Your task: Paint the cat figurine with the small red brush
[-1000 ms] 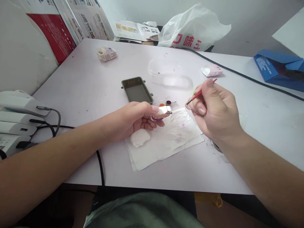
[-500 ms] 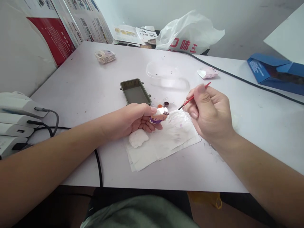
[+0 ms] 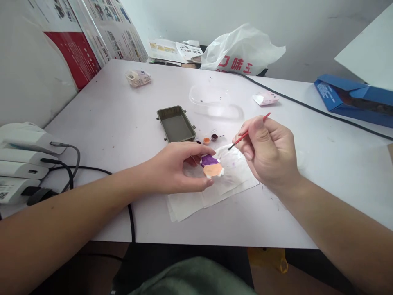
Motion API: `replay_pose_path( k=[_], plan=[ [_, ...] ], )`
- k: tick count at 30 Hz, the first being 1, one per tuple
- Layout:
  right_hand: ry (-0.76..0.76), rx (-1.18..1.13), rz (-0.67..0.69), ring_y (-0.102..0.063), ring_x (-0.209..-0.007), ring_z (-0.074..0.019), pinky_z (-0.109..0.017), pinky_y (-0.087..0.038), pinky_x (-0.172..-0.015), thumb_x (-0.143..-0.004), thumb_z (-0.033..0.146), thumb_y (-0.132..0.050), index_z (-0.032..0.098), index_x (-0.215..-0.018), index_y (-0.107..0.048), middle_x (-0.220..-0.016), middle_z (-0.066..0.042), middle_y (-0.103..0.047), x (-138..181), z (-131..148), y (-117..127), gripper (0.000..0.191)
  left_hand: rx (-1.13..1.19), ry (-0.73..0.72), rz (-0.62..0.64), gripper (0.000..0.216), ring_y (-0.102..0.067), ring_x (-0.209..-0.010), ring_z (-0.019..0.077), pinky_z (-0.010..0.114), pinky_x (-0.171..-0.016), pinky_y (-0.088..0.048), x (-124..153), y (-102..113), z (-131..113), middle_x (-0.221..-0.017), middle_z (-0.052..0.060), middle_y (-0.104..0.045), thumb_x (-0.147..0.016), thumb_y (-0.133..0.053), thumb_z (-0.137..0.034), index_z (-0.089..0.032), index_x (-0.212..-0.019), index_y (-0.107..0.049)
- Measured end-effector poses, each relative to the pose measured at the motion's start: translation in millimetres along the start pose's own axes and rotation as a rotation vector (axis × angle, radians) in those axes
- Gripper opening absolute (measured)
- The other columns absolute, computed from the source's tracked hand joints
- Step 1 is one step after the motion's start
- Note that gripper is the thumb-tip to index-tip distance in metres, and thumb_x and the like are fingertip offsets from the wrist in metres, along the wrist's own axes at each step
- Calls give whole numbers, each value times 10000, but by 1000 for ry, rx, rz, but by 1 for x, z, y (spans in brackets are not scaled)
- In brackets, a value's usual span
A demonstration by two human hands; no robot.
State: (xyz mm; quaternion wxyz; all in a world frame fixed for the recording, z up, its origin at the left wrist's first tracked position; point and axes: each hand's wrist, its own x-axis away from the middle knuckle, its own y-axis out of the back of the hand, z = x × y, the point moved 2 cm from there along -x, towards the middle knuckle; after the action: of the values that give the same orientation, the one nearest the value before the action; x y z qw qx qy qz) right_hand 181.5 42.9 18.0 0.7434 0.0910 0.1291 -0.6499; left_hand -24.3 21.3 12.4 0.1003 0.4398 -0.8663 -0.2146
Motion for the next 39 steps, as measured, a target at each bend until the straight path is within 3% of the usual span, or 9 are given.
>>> replay_pose_path(
  k=[5, 10, 16, 21, 31, 39],
  plan=[
    [-26, 49, -61, -436, -451, -97, -298, -359, -491, -900, 552, -650, 223, -701, -653, -476, 50, -425, -4, -8, 0, 384, -108, 21, -23, 537, -678, -948, 203, 326, -865, -572, 1, 0, 1, -1114, 68, -711, -817, -730, -442, -187, -1282, -642],
    [-16, 148, -138, -556, -526, -117, -293, -441, -520, -878, 546, -678, 217, -671, -651, -580, 1, -598, -9, -10, 9, 390, -101, 20, -31, 531, -686, -950, 210, 334, -858, -578, 0, -1, 3, -1109, 70, -711, -820, -723, -477, -197, -1264, -641],
    [70, 316, -134, -609, -587, -142, -308, -492, -582, -867, 483, -718, 226, -732, -685, -623, -7, -649, -19, -11, 18, 292, -126, -1, -17, 478, -671, -922, 205, 333, -818, -567, 0, -2, 5, -1089, 71, -705, -844, -688, -500, -196, -1210, -655],
    [179, 506, -32, -600, -648, -156, -324, -480, -643, -884, 462, -700, 226, -725, -686, -677, -12, -670, -27, -19, 13, 285, -165, -30, -21, 381, -663, -893, 206, 320, -772, -547, -1, -3, 2, -1017, 60, -704, -859, -658, -500, -204, -1098, -684],
    [197, 670, 4, -511, -602, -118, -287, -396, -581, -901, 453, -678, 192, -678, -681, -642, 1, -642, -36, -32, 10, 344, -198, -60, -45, 288, -652, -834, 196, 309, -724, -524, 0, -5, -2, -962, 53, -698, -842, -664, -428, -198, -1015, -686],
    [194, 686, -108, -473, -560, -133, -321, -388, -559, -882, 509, -679, 214, -604, -630, -560, 10, -531, -32, -25, 10, 408, -203, -65, -54, 287, -653, -835, 194, 308, -724, -519, 0, -5, -1, -947, 47, -694, -828, -671, -428, -194, -994, -681]
  ],
)
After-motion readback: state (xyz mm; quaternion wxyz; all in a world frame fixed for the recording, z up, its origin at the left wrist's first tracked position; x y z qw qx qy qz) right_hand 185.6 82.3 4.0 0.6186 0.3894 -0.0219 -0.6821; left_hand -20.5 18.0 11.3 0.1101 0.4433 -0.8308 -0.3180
